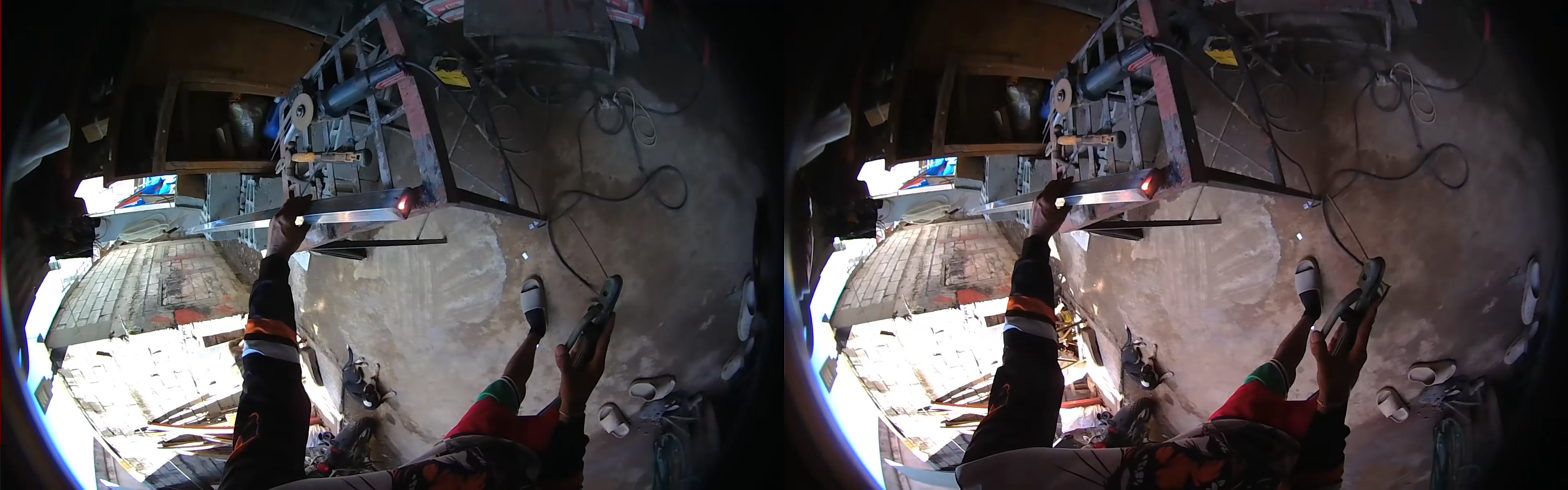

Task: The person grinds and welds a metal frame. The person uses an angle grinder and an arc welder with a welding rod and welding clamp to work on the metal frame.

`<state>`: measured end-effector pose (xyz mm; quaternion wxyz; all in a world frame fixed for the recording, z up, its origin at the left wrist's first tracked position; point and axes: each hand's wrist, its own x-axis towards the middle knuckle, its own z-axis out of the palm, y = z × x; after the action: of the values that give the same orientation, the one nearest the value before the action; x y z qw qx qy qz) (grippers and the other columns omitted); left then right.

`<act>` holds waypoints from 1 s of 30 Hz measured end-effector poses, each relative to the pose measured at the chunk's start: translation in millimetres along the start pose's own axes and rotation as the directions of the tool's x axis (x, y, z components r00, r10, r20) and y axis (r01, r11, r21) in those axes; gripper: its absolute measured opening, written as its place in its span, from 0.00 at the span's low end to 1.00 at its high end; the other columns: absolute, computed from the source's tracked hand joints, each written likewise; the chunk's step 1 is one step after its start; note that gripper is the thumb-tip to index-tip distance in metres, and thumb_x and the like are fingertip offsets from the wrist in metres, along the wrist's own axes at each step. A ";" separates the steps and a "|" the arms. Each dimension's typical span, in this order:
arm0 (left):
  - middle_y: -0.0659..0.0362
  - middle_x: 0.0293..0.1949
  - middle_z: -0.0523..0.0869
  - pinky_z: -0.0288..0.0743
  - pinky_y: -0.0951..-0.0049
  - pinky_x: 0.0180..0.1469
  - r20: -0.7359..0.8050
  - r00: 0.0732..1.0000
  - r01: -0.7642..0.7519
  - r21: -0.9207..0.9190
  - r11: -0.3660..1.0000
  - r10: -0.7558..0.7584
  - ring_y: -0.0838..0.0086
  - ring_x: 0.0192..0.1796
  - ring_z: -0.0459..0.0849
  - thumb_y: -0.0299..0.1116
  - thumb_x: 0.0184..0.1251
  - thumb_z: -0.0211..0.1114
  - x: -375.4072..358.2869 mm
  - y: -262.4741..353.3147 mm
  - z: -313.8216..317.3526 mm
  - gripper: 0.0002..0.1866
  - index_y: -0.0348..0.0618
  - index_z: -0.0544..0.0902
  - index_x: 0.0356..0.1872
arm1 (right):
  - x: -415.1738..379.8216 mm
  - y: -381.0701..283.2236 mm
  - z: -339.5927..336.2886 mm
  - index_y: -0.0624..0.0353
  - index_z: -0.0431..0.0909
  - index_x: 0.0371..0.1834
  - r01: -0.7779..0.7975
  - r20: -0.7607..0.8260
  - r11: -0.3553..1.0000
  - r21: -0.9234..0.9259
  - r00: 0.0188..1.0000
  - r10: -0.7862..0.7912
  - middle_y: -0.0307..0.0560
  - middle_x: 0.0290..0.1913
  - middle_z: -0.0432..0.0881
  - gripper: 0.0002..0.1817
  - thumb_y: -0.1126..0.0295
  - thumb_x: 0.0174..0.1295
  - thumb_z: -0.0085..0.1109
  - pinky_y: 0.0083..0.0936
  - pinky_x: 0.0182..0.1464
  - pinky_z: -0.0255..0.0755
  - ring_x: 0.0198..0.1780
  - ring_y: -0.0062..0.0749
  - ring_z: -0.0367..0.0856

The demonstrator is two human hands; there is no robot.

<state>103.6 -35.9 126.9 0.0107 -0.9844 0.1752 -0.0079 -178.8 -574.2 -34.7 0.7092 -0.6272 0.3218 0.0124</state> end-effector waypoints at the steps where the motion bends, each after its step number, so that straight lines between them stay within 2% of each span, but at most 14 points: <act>1: 0.49 0.53 0.87 0.82 0.62 0.59 0.034 0.999 0.007 -0.052 0.999 -0.005 0.55 0.55 0.87 0.19 0.52 0.73 0.8 -3.7 -3.4 0.25 0.39 0.85 0.56 | -0.7 1.1 1.0 0.51 0.46 0.87 0.016 -0.009 1.000 0.004 1.000 -0.016 0.44 0.63 0.76 0.61 0.66 0.50 0.76 0.22 0.49 0.74 0.49 0.25 0.75; 4: 0.50 0.52 0.88 0.82 0.63 0.58 0.114 0.992 0.061 -0.141 0.988 -0.045 0.57 0.53 0.88 0.21 0.53 0.76 8.0 -5.0 -11.8 0.24 0.38 0.85 0.54 | -5.0 -1.7 4.0 0.52 0.47 0.86 0.013 0.019 0.999 0.046 1.000 -0.014 0.50 0.68 0.75 0.62 0.61 0.49 0.77 0.28 0.57 0.76 0.59 0.34 0.79; 7: 0.52 0.50 0.89 0.83 0.64 0.56 0.139 0.988 -0.054 -0.103 0.993 0.068 0.58 0.52 0.89 0.23 0.55 0.78 15.5 -2.0 -21.9 0.23 0.40 0.85 0.54 | -7.6 -0.7 5.7 0.55 0.50 0.85 0.020 0.034 0.989 -0.144 0.999 -0.015 0.57 0.71 0.74 0.63 0.52 0.46 0.78 0.35 0.64 0.74 0.67 0.46 0.78; 8: 0.53 0.49 0.88 0.83 0.64 0.56 0.183 0.983 0.058 -0.157 0.986 -0.028 0.59 0.52 0.89 0.24 0.55 0.78 16.7 -0.4 -23.8 0.23 0.41 0.85 0.54 | -8.5 2.8 6.7 0.57 0.52 0.84 0.047 0.030 0.987 -0.155 0.999 -0.042 0.58 0.71 0.74 0.63 0.50 0.45 0.78 0.36 0.65 0.74 0.68 0.48 0.77; 9: 0.54 0.49 0.87 0.83 0.64 0.55 0.231 0.966 0.167 -0.205 0.964 -0.118 0.59 0.51 0.89 0.25 0.55 0.79 17.7 -3.3 -22.8 0.23 0.43 0.86 0.54 | -9.4 -3.4 9.0 0.58 0.53 0.84 0.048 0.037 0.970 -0.240 0.998 -0.041 0.58 0.71 0.74 0.63 0.49 0.45 0.78 0.36 0.66 0.73 0.68 0.47 0.77; 12: 0.55 0.47 0.85 0.83 0.63 0.53 0.188 0.982 0.064 -0.214 0.975 -0.024 0.59 0.50 0.88 0.26 0.55 0.79 21.9 -9.6 -19.3 0.22 0.44 0.85 0.53 | -11.9 -8.3 14.4 0.60 0.51 0.84 0.091 0.064 0.932 -0.351 0.995 -0.073 0.58 0.68 0.75 0.63 0.50 0.47 0.77 0.36 0.63 0.75 0.67 0.45 0.77; 14: 0.55 0.47 0.85 0.82 0.62 0.52 0.169 0.986 0.040 -0.203 0.978 -0.005 0.58 0.50 0.87 0.26 0.55 0.79 21.1 -10.7 -17.2 0.22 0.44 0.85 0.52 | -15.6 -19.6 25.1 0.59 0.47 0.85 -0.042 0.117 0.999 0.006 0.992 0.041 0.54 0.68 0.76 0.62 0.55 0.50 0.77 0.36 0.58 0.77 0.65 0.41 0.78; 16: 0.55 0.47 0.84 0.82 0.62 0.52 0.148 0.989 0.015 -0.191 0.981 0.014 0.57 0.50 0.86 0.27 0.55 0.79 18.9 -16.6 -14.3 0.21 0.44 0.84 0.51 | -16.2 -22.4 33.5 0.59 0.44 0.86 0.045 0.112 0.997 0.055 0.992 -0.051 0.45 0.60 0.79 0.63 0.61 0.50 0.77 0.29 0.47 0.78 0.51 0.29 0.81; 17: 0.54 0.46 0.84 0.82 0.61 0.52 0.137 0.991 0.016 -0.181 0.983 0.009 0.56 0.49 0.86 0.28 0.55 0.79 19.1 -19.7 -11.6 0.21 0.44 0.84 0.51 | -15.2 -26.7 35.5 0.59 0.43 0.86 0.112 0.168 0.990 -0.087 0.981 -0.096 0.41 0.54 0.78 0.64 0.62 0.49 0.78 0.24 0.43 0.75 0.44 0.24 0.77; 20: 0.53 0.46 0.84 0.81 0.60 0.52 0.127 0.992 0.016 -0.182 0.983 0.007 0.55 0.49 0.85 0.29 0.55 0.79 19.1 -23.4 -7.9 0.21 0.44 0.83 0.50 | -14.0 -25.0 44.9 0.59 0.43 0.85 0.270 0.236 0.951 -0.149 0.944 -0.230 0.34 0.41 0.75 0.66 0.61 0.47 0.81 0.13 0.34 0.66 0.32 0.13 0.66; 22: 0.53 0.46 0.84 0.80 0.59 0.53 0.133 0.991 0.024 -0.191 0.981 0.001 0.54 0.49 0.85 0.30 0.55 0.79 17.1 -22.3 -8.6 0.21 0.45 0.83 0.50 | -21.3 -25.2 56.7 0.62 0.45 0.85 -0.048 0.234 0.980 0.191 0.972 0.002 0.39 0.44 0.78 0.65 0.59 0.48 0.80 0.17 0.43 0.72 0.38 0.19 0.74; 23: 0.53 0.45 0.84 0.79 0.59 0.53 0.114 0.993 0.002 -0.147 0.989 0.015 0.54 0.48 0.85 0.30 0.55 0.79 17.2 -21.8 -7.7 0.21 0.45 0.83 0.50 | -21.2 -20.9 59.9 0.60 0.42 0.86 -0.011 0.251 0.980 0.197 0.967 -0.040 0.32 0.40 0.71 0.66 0.63 0.47 0.81 0.11 0.41 0.66 0.34 0.14 0.66; 26: 0.53 0.44 0.85 0.78 0.58 0.54 0.082 0.996 -0.023 -0.075 0.997 0.029 0.55 0.47 0.85 0.30 0.55 0.79 15.2 -14.6 -7.0 0.21 0.45 0.83 0.50 | -22.3 -18.3 68.9 0.58 0.42 0.86 0.069 0.232 0.982 0.173 0.967 -0.108 0.29 0.41 0.71 0.67 0.62 0.46 0.83 0.11 0.38 0.66 0.34 0.14 0.67; 30: 0.53 0.44 0.86 0.78 0.58 0.54 0.022 0.999 0.037 -0.093 0.995 -0.035 0.54 0.46 0.85 0.28 0.56 0.78 8.2 -4.9 -2.1 0.21 0.42 0.83 0.51 | -23.0 -20.1 80.1 0.62 0.49 0.84 0.140 0.221 0.977 0.164 0.959 -0.175 0.39 0.42 0.77 0.66 0.63 0.41 0.83 0.19 0.31 0.66 0.31 0.20 0.69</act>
<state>113.0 -34.2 129.2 -0.0337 -0.9869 0.1575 0.0102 -153.2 -497.6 -5.6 0.7851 -0.5911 0.1849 0.0062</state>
